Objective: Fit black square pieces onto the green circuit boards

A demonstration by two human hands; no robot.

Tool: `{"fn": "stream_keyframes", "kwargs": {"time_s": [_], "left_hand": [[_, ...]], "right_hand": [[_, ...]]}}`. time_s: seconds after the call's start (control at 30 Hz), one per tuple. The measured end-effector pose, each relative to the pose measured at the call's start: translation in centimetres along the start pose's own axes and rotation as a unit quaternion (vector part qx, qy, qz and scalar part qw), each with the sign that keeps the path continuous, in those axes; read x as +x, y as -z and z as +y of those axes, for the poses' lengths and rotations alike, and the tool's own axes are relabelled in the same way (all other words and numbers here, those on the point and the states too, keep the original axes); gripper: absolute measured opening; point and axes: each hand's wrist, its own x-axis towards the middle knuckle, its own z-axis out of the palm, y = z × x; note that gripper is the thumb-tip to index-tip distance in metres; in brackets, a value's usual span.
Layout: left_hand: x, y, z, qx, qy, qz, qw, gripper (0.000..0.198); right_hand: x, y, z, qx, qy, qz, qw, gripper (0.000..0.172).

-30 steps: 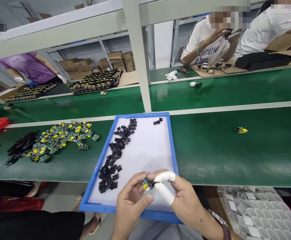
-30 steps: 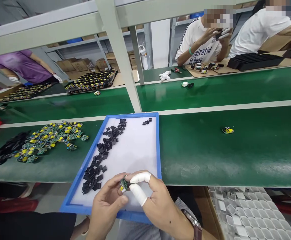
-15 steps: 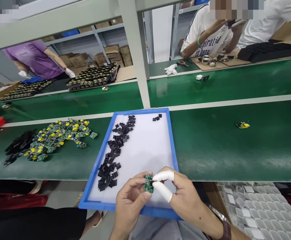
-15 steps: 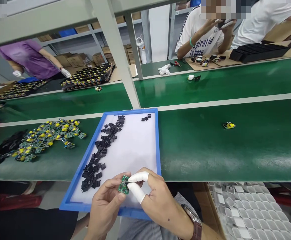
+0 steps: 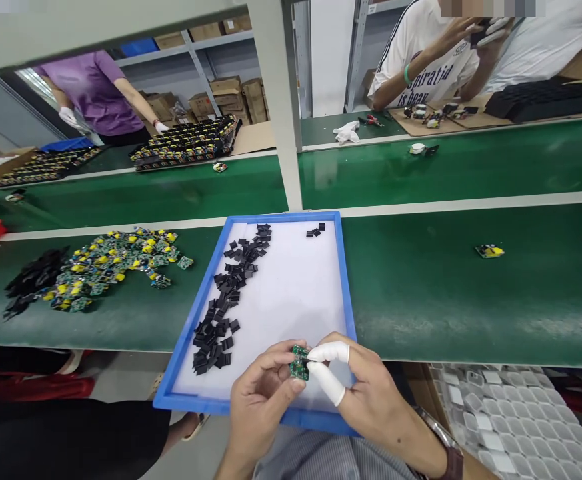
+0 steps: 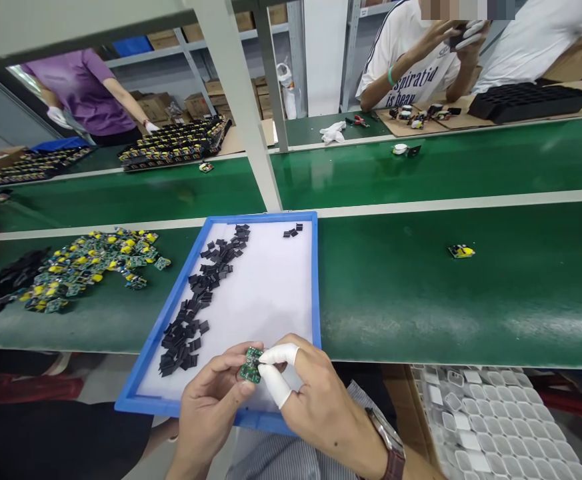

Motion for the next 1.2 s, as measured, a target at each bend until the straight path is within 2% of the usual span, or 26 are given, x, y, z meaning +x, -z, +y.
{"fn": "stream_keyframes", "kwargs": {"time_s": [0.23,0.33,0.5,0.57,0.7,0.9,1.0,1.1,1.17,1.2], "left_hand": [[0.2,-0.4,0.3,0.008,-0.017,-0.006,1.0,0.027],[0.2,-0.6,0.4,0.019,-0.01,-0.009,1.0,0.028],[0.1,-0.7,0.4,0.029,-0.009,0.001,1.0,0.028],[0.1,-0.7,0.4,0.027,-0.01,0.002,1.0,0.027],[0.0,-0.8,0.4,0.029,-0.003,0.0,1.0,0.026],[0.0,-1.0,0.4,0.044,0.015,0.017,0.999,0.025],[0.1,-0.9,0.4,0.045,0.014,0.015,0.999,0.026],[0.1,-0.8,0.3,0.048,0.001,-0.007,0.999,0.027],[-0.1,-0.7,0.2,0.085,-0.027,-0.016,0.996,0.03],[-0.2,-0.7,0.1,0.121,-0.047,-0.018,0.991,0.033]], "right_hand": [[0.5,0.7,-0.1,0.028,-0.087,-0.028,0.995,0.012],[0.4,0.7,0.2,0.026,-0.074,-0.034,0.996,0.012],[0.2,0.8,0.3,-0.004,0.005,-0.047,0.999,0.018],[0.4,1.0,0.2,0.0,-0.01,-0.062,0.998,0.017],[1.1,1.6,0.1,0.027,-0.09,-0.097,0.991,0.009],[0.6,2.1,-0.1,-0.057,-0.029,-0.107,0.992,0.021],[0.5,2.0,-0.2,-0.084,-0.036,-0.107,0.99,0.025],[1.0,1.9,0.1,-0.027,-0.085,-0.109,0.99,0.015],[1.4,1.8,0.6,0.066,-0.128,-0.108,0.984,0.007],[1.5,1.7,0.8,0.113,-0.152,-0.104,0.976,0.01]]}}
